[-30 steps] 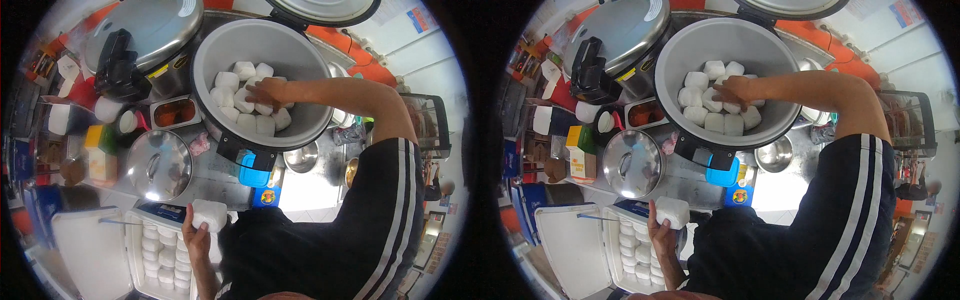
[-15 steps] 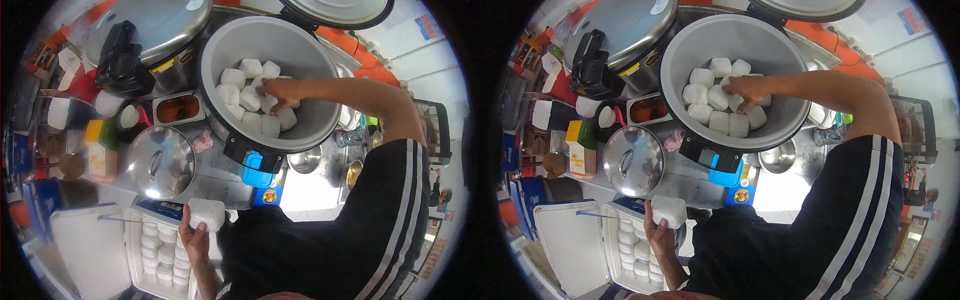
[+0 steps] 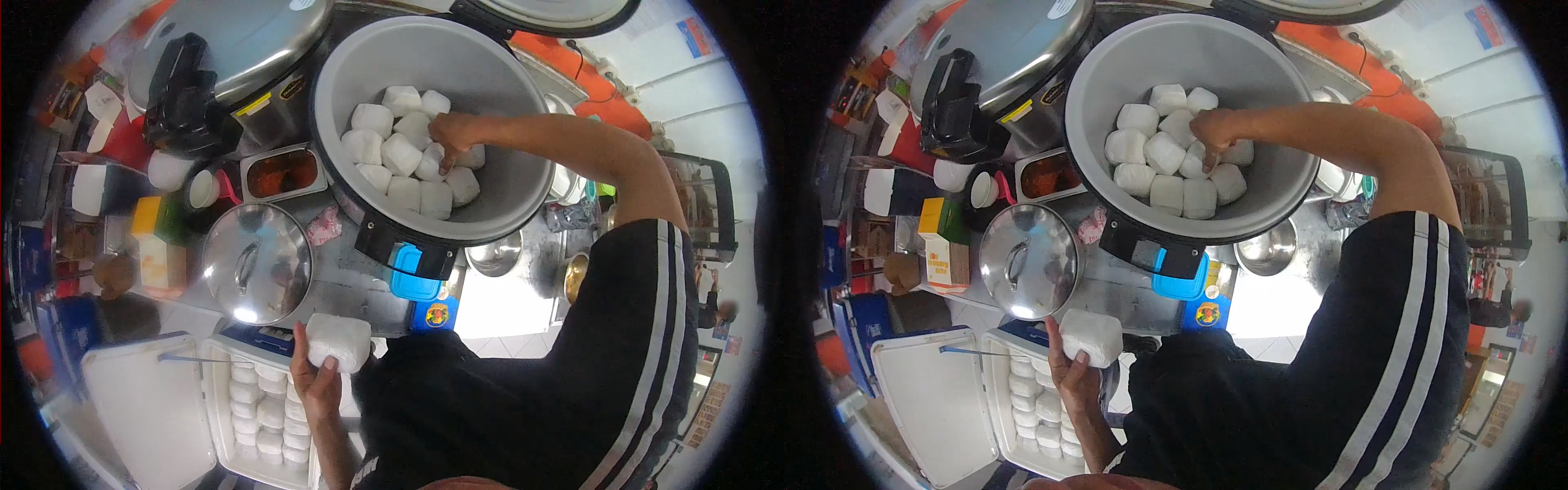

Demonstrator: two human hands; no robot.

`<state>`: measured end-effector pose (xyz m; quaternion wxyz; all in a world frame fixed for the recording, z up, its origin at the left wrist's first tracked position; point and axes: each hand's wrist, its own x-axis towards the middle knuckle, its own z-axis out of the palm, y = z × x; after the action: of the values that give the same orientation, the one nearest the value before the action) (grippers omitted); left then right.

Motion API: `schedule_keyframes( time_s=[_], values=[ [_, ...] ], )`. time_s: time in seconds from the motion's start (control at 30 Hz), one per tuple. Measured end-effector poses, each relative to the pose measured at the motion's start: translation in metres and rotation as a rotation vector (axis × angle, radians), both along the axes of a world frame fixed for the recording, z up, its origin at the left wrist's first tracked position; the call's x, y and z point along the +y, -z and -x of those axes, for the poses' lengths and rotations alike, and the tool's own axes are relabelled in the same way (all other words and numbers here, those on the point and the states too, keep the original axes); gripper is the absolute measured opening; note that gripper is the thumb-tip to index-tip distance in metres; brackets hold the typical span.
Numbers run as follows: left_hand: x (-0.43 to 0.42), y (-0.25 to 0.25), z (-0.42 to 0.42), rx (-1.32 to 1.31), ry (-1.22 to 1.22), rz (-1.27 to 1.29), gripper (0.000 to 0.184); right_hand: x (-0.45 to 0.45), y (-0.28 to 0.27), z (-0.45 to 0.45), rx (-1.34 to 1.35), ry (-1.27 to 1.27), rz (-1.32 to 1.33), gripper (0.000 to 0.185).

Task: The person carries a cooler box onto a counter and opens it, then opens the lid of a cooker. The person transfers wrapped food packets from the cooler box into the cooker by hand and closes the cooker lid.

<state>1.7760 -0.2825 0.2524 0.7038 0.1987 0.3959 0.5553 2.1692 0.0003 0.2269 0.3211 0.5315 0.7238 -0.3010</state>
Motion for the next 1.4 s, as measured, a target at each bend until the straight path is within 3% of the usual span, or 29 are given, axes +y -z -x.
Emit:
schedule_keyframes(
  time_s=[0.03, 0.1, 0.2, 0.23, 0.33, 0.4, 0.43, 0.5, 0.57, 0.63, 0.7, 0.73, 0.8, 0.93, 1.0, 1.03, 1.1, 1.13, 1.17, 1.2, 1.27, 1.33, 1.4],
  values=[
    [0.007, -0.008, -0.004, 0.007, 0.007, -0.007, 0.078, 0.001, -0.014, 0.011, -0.133, -0.187, -0.122, 0.045],
    [0.025, -0.027, -0.013, 0.08, 0.01, -0.131, 0.092, 0.001, -0.063, 0.048, -0.093, -0.268, -0.268, 0.048],
    [0.061, -0.07, -0.027, 0.281, 0.009, -0.234, 0.107, -0.02, -0.165, 0.099, 0.607, -0.029, -0.404, 0.06],
    [0.078, -0.087, -0.037, 0.364, -0.011, -0.355, 0.1, -0.03, -0.182, 0.111, 0.867, -0.016, -0.235, 0.069],
    [0.123, -0.129, -0.077, 0.462, -0.076, -0.494, 0.09, -0.078, -0.199, 0.132, 1.108, -0.288, -0.226, 0.088],
    [0.141, -0.133, -0.097, 0.323, -0.108, -0.506, 0.085, -0.075, -0.193, 0.13, 1.117, -0.024, -0.263, 0.09],
    [0.142, -0.127, -0.096, 0.334, -0.139, -0.565, 0.083, -0.071, -0.189, 0.122, 1.12, -0.018, -0.267, 0.09],
    [0.14, -0.11, -0.085, 0.343, -0.17, -0.628, 0.081, -0.051, -0.177, 0.093, 0.928, -0.128, -0.568, 0.079],
    [0.118, -0.091, -0.062, 0.463, -0.152, -0.577, 0.079, -0.027, -0.154, 0.065, 0.751, -0.062, -0.472, 0.075],
    [0.091, -0.063, -0.042, 0.385, -0.054, -0.448, 0.079, -0.014, -0.137, 0.054, 0.479, 0.061, -0.289, 0.072],
    [0.06, -0.04, -0.029, 0.483, 0.057, -0.232, 0.083, 0.004, -0.083, 0.047, 0.38, -0.05, -0.096, 0.076],
    [0.047, -0.029, -0.024, 0.485, 0.057, -0.228, 0.083, 0.003, -0.068, 0.051, 0.382, -0.05, -0.091, 0.076],
    [0.023, -0.013, -0.016, 0.455, 0.108, -0.05, 0.081, -0.009, -0.045, 0.063, 0.462, 0.027, 0.202, 0.07],
    [-0.009, -0.004, -0.001, 0.477, 0.028, -0.01, 0.076, -0.023, -0.01, 0.069, 0.344, -0.075, 0.266, 0.063],
    [-0.022, 0.001, 0.018, 0.54, -0.108, -0.015, 0.068, -0.034, 0.001, 0.059, 0.49, -0.137, 0.024, 0.057],
    [-0.027, 0.003, 0.028, 0.618, -0.166, 0.024, 0.063, -0.034, 0.002, 0.055, 0.494, -0.117, 0.036, 0.063],
    [-0.043, 0.016, 0.058, 0.79, -0.263, 0.013, 0.059, -0.041, -0.033, 0.06, 0.555, -0.16, -0.141, 0.068],
    [-0.053, 0.023, 0.075, 0.816, -0.33, -0.02, 0.056, -0.043, -0.058, 0.072, 0.44, -0.105, -0.278, 0.069],
    [-0.068, 0.029, 0.1, 0.97, -0.348, 0.062, 0.052, -0.059, -0.092, 0.084, 0.482, -0.005, -0.519, 0.058],
    [-0.086, 0.046, 0.129, 0.945, -0.42, 0.073, 0.046, -0.069, -0.126, 0.101, 0.524, -0.024, -0.827, 0.045],
    [-0.129, 0.074, 0.181, 1.077, -0.462, 0.31, 0.039, -0.11, -0.183, 0.15, 0.648, 0.189, -0.961, 0.034],
    [-0.174, 0.099, 0.216, 1.344, -0.319, 0.488, 0.038, -0.159, -0.175, 0.172, 0.973, 0.175, -1.059, 0.032],
    [-0.228, 0.151, 0.24, 1.618, -0.071, 0.318, 0.043, -0.204, -0.15, 0.236, 1.334, 0.03, -0.581, 0.031]
  ],
)
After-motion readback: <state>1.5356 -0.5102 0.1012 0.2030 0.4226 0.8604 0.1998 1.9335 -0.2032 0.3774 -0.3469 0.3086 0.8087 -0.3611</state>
